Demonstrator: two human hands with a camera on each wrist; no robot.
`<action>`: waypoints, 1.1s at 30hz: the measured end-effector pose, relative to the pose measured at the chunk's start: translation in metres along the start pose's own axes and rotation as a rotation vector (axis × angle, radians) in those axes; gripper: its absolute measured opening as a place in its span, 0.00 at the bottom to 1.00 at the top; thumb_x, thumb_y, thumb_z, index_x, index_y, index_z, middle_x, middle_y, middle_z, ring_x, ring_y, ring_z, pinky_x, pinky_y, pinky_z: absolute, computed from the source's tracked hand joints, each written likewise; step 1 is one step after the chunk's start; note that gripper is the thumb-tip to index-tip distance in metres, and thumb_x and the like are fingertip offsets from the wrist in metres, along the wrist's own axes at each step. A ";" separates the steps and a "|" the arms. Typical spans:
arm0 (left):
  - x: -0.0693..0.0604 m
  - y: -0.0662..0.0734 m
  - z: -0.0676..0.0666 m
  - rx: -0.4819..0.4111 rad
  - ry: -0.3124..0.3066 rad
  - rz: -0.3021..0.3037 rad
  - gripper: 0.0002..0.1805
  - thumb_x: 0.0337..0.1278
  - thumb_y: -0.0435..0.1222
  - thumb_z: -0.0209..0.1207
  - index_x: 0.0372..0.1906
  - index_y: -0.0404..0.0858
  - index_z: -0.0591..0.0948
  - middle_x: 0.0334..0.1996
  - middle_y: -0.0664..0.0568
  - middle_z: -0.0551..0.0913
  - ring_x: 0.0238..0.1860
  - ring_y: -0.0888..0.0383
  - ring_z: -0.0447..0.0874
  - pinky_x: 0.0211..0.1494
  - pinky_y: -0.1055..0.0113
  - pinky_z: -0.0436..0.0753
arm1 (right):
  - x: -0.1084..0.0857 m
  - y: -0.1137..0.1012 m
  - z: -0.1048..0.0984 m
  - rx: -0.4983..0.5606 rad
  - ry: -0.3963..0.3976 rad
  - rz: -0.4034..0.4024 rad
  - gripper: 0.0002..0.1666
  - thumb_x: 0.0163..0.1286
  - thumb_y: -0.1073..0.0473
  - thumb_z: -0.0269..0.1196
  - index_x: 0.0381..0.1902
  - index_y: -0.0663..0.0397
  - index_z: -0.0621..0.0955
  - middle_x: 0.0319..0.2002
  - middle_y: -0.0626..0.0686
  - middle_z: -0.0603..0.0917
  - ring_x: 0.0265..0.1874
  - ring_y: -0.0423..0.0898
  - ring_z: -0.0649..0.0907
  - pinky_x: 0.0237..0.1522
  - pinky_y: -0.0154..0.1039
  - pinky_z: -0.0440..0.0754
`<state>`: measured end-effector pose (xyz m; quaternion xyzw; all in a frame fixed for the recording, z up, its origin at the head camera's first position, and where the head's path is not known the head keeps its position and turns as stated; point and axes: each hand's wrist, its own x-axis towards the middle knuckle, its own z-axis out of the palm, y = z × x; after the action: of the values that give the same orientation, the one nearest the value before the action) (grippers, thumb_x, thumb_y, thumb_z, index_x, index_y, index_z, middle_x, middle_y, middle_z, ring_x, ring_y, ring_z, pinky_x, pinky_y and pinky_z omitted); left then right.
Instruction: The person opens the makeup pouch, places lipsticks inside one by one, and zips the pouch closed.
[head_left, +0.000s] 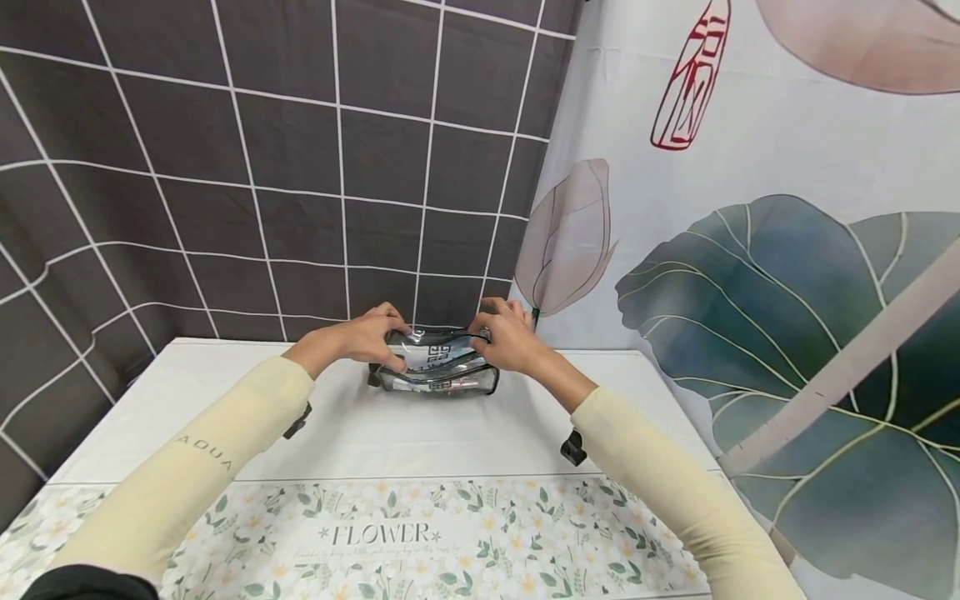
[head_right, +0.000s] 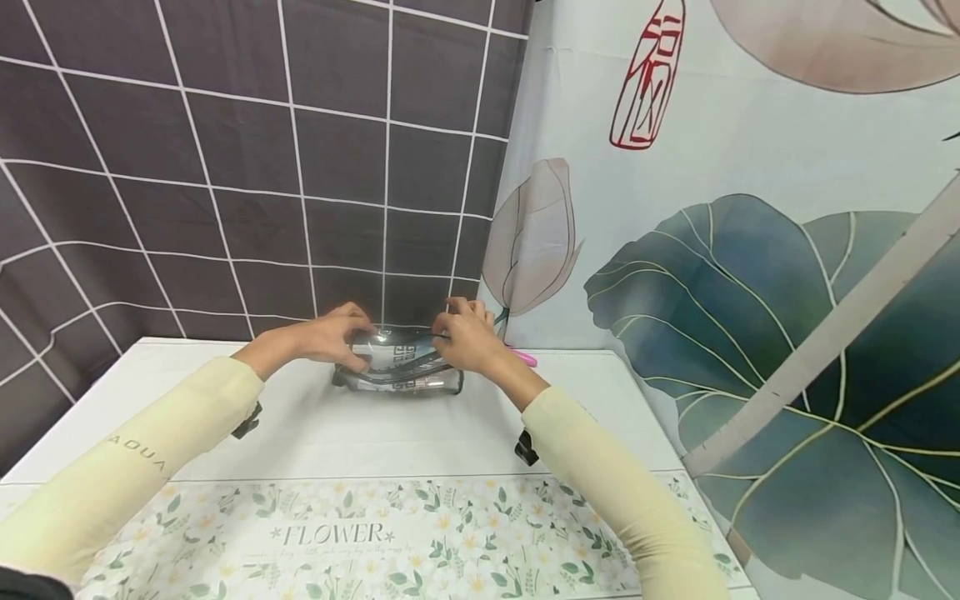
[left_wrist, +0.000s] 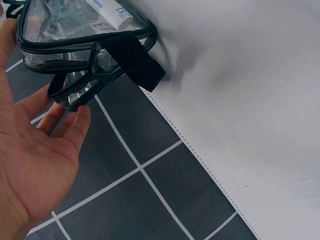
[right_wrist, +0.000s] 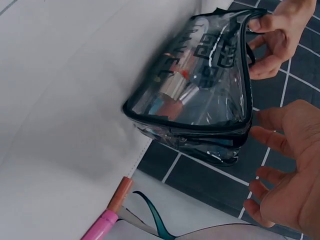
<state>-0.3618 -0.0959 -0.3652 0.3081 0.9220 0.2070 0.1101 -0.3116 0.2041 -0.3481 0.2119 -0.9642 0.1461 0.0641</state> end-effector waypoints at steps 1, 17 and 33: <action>0.000 0.000 0.000 0.000 0.001 0.000 0.46 0.58 0.48 0.74 0.79 0.31 0.78 0.76 0.34 0.68 0.77 0.35 0.69 0.82 0.36 0.75 | 0.000 0.001 0.000 0.005 0.007 -0.001 0.15 0.85 0.53 0.63 0.60 0.51 0.91 0.87 0.65 0.66 0.80 0.71 0.66 0.73 0.71 0.66; -0.001 0.002 0.001 0.002 0.005 -0.001 0.46 0.57 0.48 0.74 0.79 0.31 0.79 0.74 0.34 0.69 0.76 0.36 0.69 0.82 0.36 0.75 | -0.003 0.035 -0.006 0.066 0.061 0.083 0.19 0.86 0.56 0.57 0.61 0.58 0.88 0.84 0.67 0.71 0.79 0.72 0.67 0.77 0.74 0.64; -0.001 0.000 0.001 0.003 0.007 0.007 0.46 0.57 0.48 0.75 0.79 0.31 0.79 0.75 0.34 0.69 0.76 0.37 0.70 0.82 0.37 0.75 | -0.020 0.096 0.006 -0.027 -0.025 0.264 0.17 0.81 0.55 0.62 0.55 0.59 0.91 0.79 0.70 0.77 0.74 0.76 0.72 0.73 0.74 0.66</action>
<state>-0.3608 -0.0957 -0.3658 0.3106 0.9217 0.2071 0.1056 -0.3354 0.2937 -0.3817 0.0844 -0.9862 0.1377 0.0353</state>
